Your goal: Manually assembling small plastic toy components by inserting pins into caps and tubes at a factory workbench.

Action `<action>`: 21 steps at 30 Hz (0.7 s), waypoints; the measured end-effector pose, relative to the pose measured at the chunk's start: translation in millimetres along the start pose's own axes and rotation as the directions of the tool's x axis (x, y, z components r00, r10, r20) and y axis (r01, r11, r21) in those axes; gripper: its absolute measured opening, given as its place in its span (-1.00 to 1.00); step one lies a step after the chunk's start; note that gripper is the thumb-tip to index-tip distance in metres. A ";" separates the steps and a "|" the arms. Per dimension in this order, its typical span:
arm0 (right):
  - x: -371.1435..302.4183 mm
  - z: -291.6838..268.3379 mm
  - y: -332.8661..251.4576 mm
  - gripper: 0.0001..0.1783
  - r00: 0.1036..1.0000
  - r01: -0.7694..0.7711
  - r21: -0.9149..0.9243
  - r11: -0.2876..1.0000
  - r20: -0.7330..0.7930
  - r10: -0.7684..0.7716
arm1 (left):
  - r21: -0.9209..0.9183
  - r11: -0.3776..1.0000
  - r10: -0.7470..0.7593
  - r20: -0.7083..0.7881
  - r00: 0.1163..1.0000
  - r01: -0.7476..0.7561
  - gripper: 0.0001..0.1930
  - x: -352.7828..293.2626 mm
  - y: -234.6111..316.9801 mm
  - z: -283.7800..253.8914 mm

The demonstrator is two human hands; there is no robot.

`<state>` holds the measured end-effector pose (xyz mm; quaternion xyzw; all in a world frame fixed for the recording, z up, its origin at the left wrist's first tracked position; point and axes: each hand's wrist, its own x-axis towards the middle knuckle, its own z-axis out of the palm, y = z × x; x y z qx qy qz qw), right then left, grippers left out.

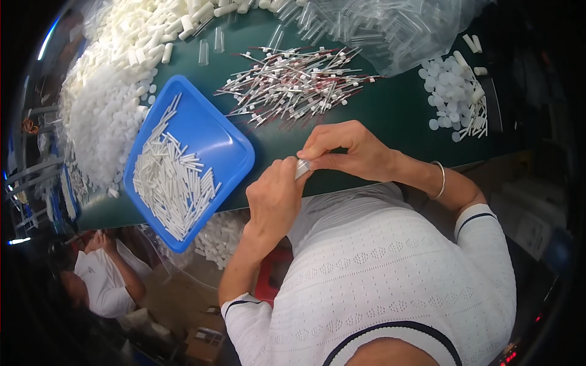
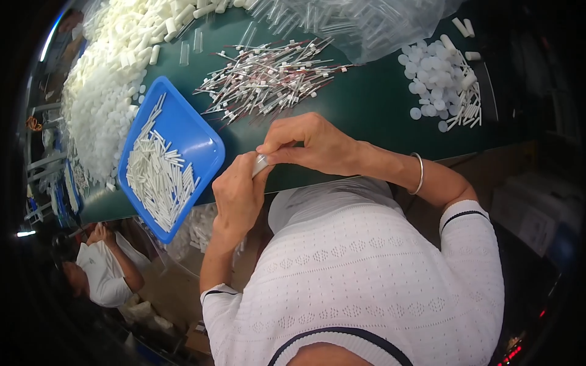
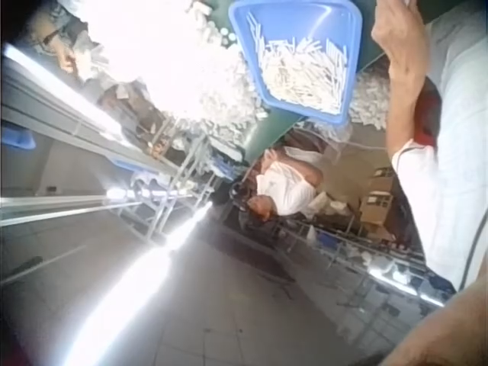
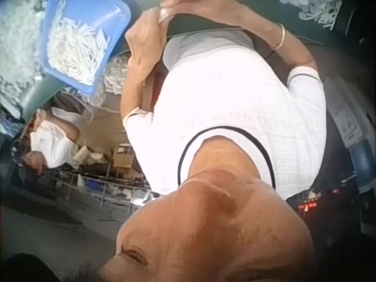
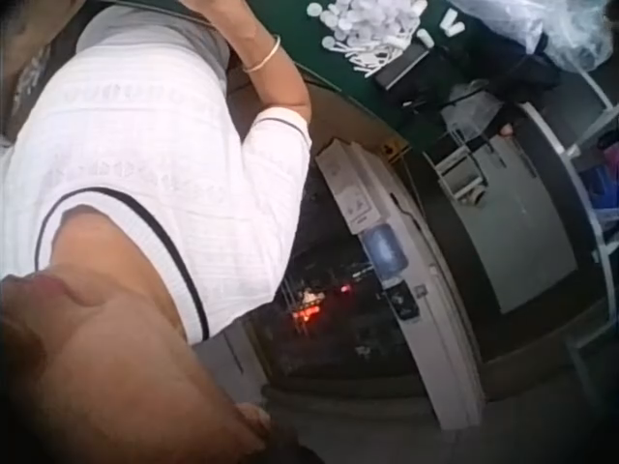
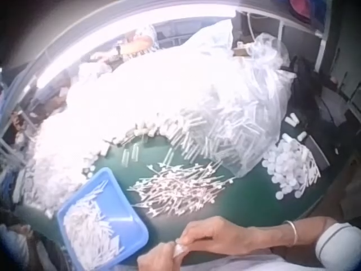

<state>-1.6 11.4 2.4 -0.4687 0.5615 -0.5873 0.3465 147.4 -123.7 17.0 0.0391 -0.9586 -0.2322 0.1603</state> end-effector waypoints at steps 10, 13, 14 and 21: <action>-9.5 -5.1 -16.0 -0.82 0.995 -0.014 -0.135 0.991 0.098 0.028 | -0.572 0.760 -0.117 0.347 0.931 0.309 -0.73 -9.9 -6.0 -3.2; 3.7 -17.2 -32.9 -0.83 0.958 -0.201 -0.122 0.972 0.185 0.221 | -0.774 0.184 0.028 0.621 0.784 0.606 -0.40 -6.0 -4.9 1.2; 8.0 -18.9 -31.2 -0.81 0.982 -0.133 -0.104 0.986 0.119 0.145 | -0.791 -0.019 -0.032 0.612 0.790 0.612 -0.41 -3.7 0.1 8.1; -18.3 12.4 -22.8 -0.14 0.984 0.170 -0.444 0.880 0.035 -0.172 | -0.791 -0.469 -0.169 0.517 0.839 0.393 -0.44 -4.4 12.7 31.6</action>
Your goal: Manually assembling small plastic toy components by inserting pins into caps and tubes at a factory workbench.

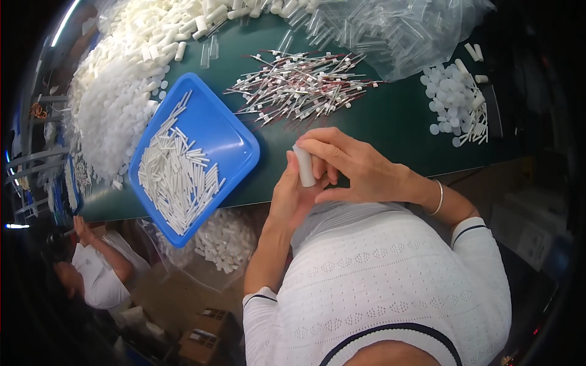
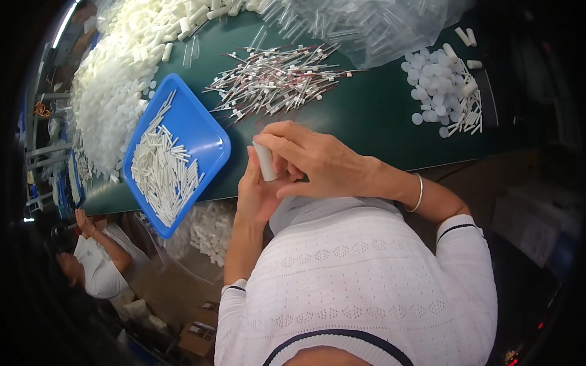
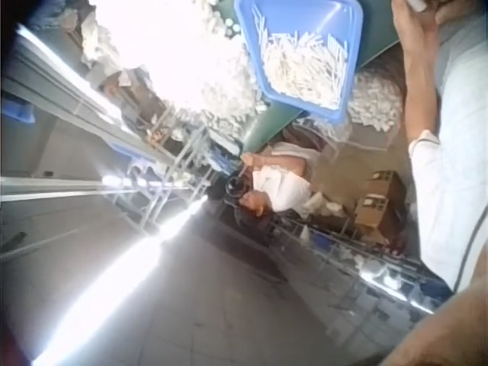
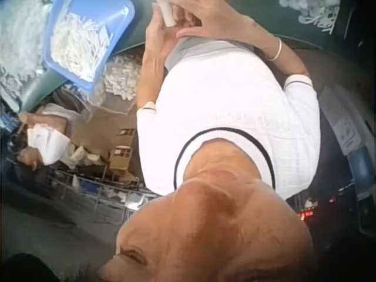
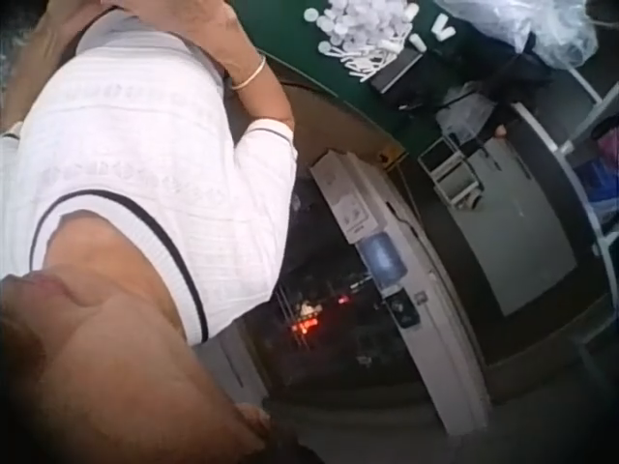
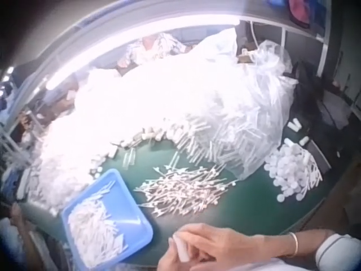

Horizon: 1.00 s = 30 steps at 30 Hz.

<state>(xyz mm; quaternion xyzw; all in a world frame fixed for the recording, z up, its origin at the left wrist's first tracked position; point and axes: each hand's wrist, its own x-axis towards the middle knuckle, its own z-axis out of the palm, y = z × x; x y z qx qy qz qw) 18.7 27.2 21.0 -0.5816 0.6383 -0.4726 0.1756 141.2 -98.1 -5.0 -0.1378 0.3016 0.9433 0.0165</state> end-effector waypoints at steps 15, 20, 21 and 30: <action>32.9 6.7 -14.2 -0.16 0.946 0.202 0.024 0.979 0.255 -0.201 | 0.128 0.960 0.273 -0.225 0.935 -0.250 -0.59 -63.7 4.5 -6.7; 108.3 -53.4 67.6 -0.84 0.987 0.123 -0.555 0.823 -0.020 -0.161 | 0.490 0.775 0.059 -0.685 0.726 0.399 -0.68 -197.8 40.6 -101.6; 120.9 -59.2 85.5 -0.84 0.984 0.093 -0.643 0.760 -0.059 -0.170 | 0.469 0.755 0.090 -0.766 0.637 0.458 -0.58 -223.1 37.7 -136.5; 159.9 -44.7 118.4 -0.83 1.000 0.019 -0.742 0.670 0.025 -0.001 | 0.705 0.331 0.040 -0.674 0.738 0.627 -0.69 -218.5 77.1 -118.3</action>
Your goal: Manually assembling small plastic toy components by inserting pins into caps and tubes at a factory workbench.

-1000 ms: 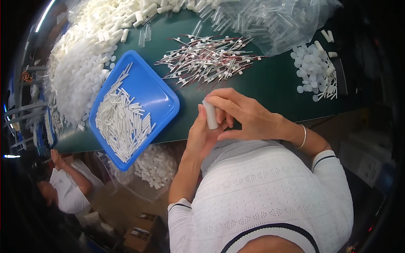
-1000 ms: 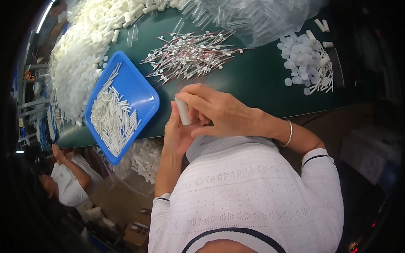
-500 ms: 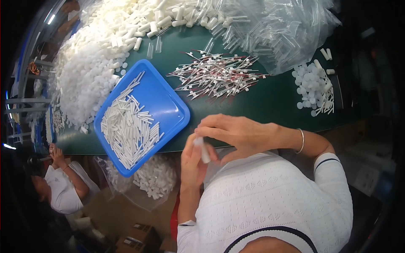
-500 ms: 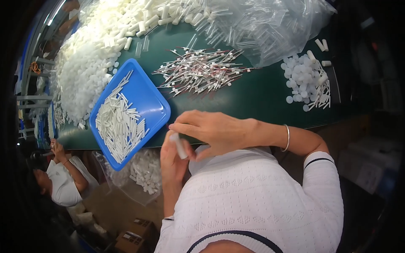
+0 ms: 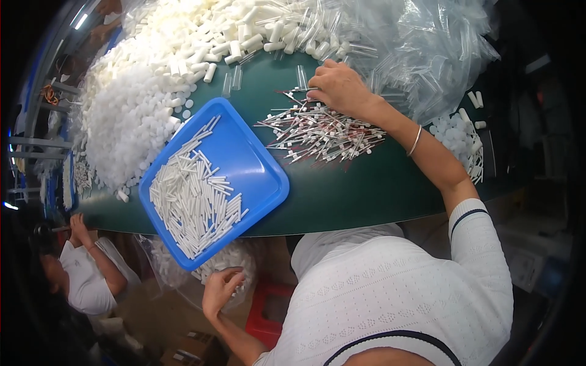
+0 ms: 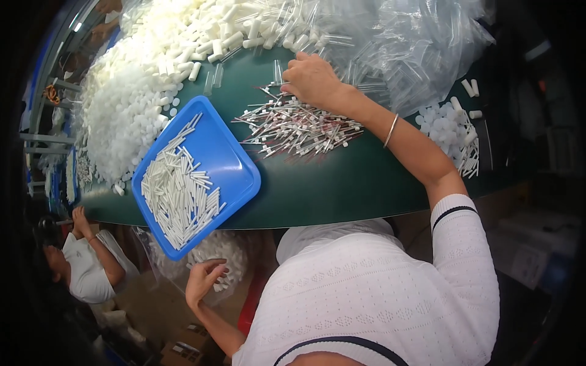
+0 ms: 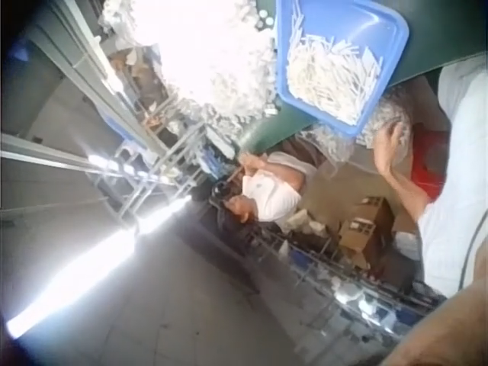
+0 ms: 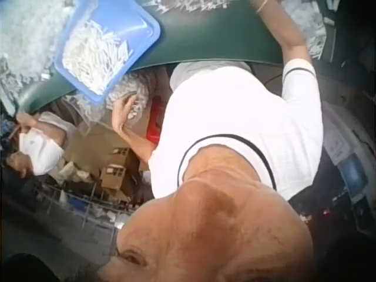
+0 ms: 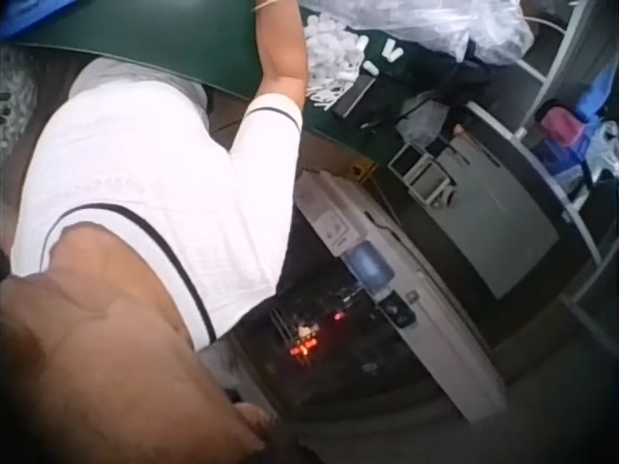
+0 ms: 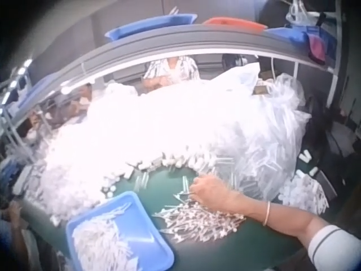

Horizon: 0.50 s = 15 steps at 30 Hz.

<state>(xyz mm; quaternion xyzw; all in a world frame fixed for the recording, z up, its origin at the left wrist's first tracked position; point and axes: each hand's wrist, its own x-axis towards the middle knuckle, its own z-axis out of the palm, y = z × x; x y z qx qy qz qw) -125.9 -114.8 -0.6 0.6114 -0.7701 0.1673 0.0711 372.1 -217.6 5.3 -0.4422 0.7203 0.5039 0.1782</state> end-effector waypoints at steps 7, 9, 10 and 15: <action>-2.8 21.3 12.3 -0.91 1.000 -0.006 -0.138 0.990 0.007 0.007 | 0.107 0.733 0.678 -0.024 0.735 -0.672 -0.87 69.5 210.2 -6.3; -5.4 8.5 -1.6 -0.93 1.000 0.000 -0.108 0.994 0.002 0.001 | 0.365 0.537 0.843 -0.252 0.474 -0.761 -0.90 108.6 253.0 7.2; -8.1 3.9 -3.7 -0.93 1.000 0.000 -0.110 0.994 -0.008 0.000 | 0.526 0.408 0.911 -0.285 0.297 -0.746 -0.90 133.4 263.2 13.2; -20.7 -2.2 4.6 -0.92 0.990 0.004 -0.064 0.998 -0.140 -0.013 | 0.766 0.276 0.961 -0.198 0.195 -0.581 -0.93 222.5 288.9 33.6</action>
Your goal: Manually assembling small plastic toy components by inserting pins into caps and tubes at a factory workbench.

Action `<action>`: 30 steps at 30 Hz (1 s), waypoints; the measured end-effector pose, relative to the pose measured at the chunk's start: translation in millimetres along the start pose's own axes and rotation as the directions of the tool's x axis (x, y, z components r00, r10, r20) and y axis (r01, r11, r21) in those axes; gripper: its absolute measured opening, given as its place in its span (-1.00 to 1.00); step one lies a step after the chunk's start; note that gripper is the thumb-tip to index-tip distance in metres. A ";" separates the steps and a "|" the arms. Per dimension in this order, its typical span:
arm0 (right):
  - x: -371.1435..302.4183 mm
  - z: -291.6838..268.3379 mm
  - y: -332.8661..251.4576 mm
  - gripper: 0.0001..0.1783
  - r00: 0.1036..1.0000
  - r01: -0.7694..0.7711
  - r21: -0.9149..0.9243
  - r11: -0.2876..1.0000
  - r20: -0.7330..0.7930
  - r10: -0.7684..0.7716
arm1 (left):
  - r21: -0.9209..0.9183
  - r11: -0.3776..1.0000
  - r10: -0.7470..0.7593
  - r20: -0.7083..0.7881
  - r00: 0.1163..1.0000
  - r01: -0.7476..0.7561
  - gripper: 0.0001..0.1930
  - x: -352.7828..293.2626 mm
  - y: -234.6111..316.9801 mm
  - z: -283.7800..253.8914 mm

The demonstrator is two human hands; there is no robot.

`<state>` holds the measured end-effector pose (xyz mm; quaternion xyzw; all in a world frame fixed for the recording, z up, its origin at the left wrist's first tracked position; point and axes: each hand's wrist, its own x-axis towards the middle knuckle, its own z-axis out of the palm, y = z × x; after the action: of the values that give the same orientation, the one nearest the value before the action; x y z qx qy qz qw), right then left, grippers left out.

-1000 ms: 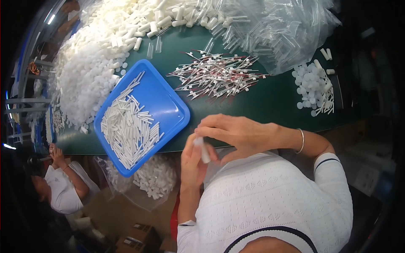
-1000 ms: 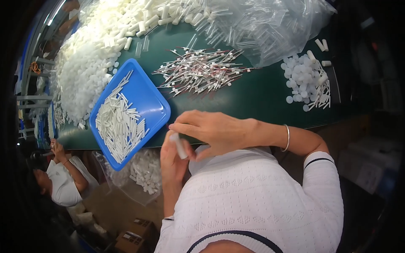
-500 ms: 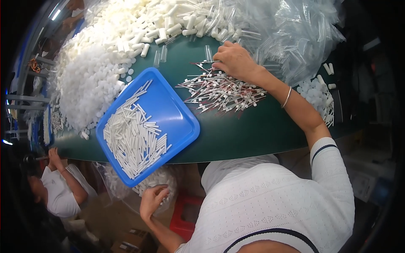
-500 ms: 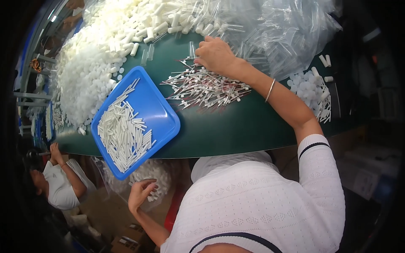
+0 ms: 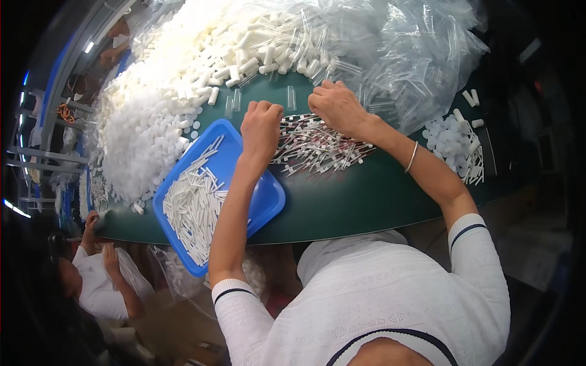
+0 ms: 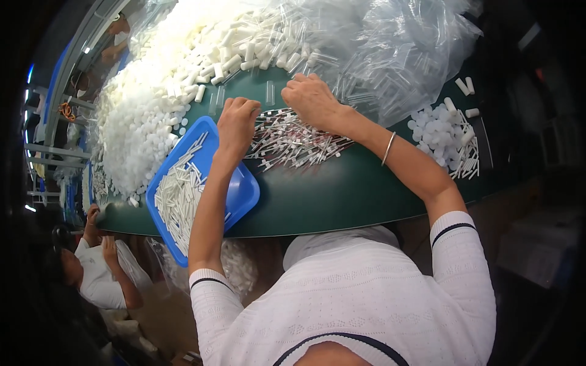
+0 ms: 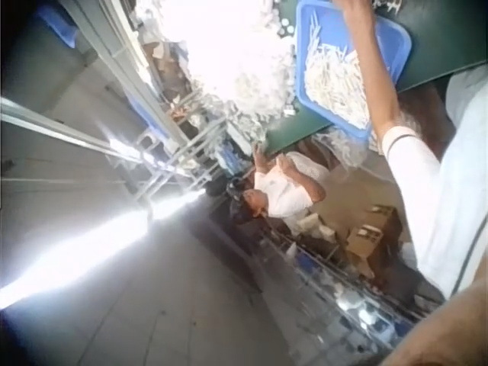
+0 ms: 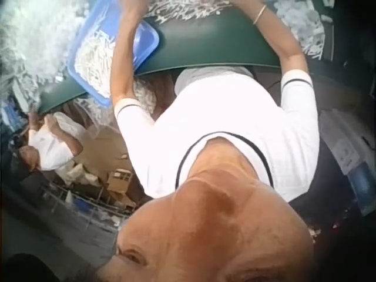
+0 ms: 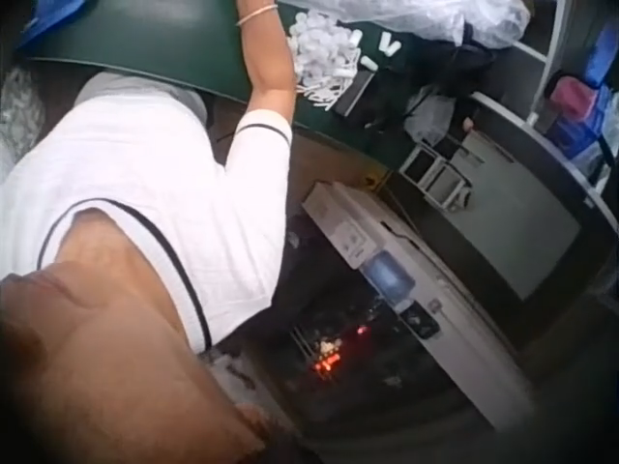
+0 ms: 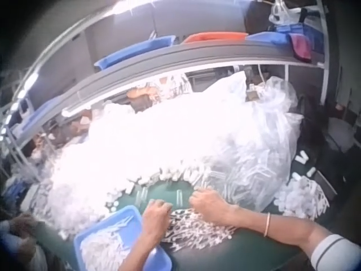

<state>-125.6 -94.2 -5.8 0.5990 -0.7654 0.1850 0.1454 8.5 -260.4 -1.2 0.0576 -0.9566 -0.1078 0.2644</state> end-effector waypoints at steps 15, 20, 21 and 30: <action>25.3 29.2 -16.8 -0.94 0.999 0.040 0.137 0.990 0.011 -0.042 | -0.162 0.981 -0.083 0.126 0.989 0.103 -0.91 3.7 -23.3 -10.4; 14.1 -26.1 -24.1 -0.93 0.985 -0.072 0.431 0.900 -0.110 0.132 | 0.197 0.918 -0.327 -0.112 0.938 0.344 -0.90 -8.8 -145.1 -70.9; 7.4 -35.9 -25.4 -0.93 0.971 -0.130 0.555 0.821 -0.096 0.219 | 0.190 0.923 -0.320 -0.110 0.941 0.336 -0.90 -9.0 -154.5 -71.3; -67.4 -93.5 -60.1 -0.69 0.883 -0.405 0.845 0.350 0.263 0.388 | 0.331 0.886 -0.333 -0.034 0.942 0.325 -0.81 -24.3 -180.5 -54.2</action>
<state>-51.0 -6.1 53.9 0.3838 -0.6791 0.5775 -0.2410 66.9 -440.9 -10.6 0.2612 -0.9405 0.0110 0.2172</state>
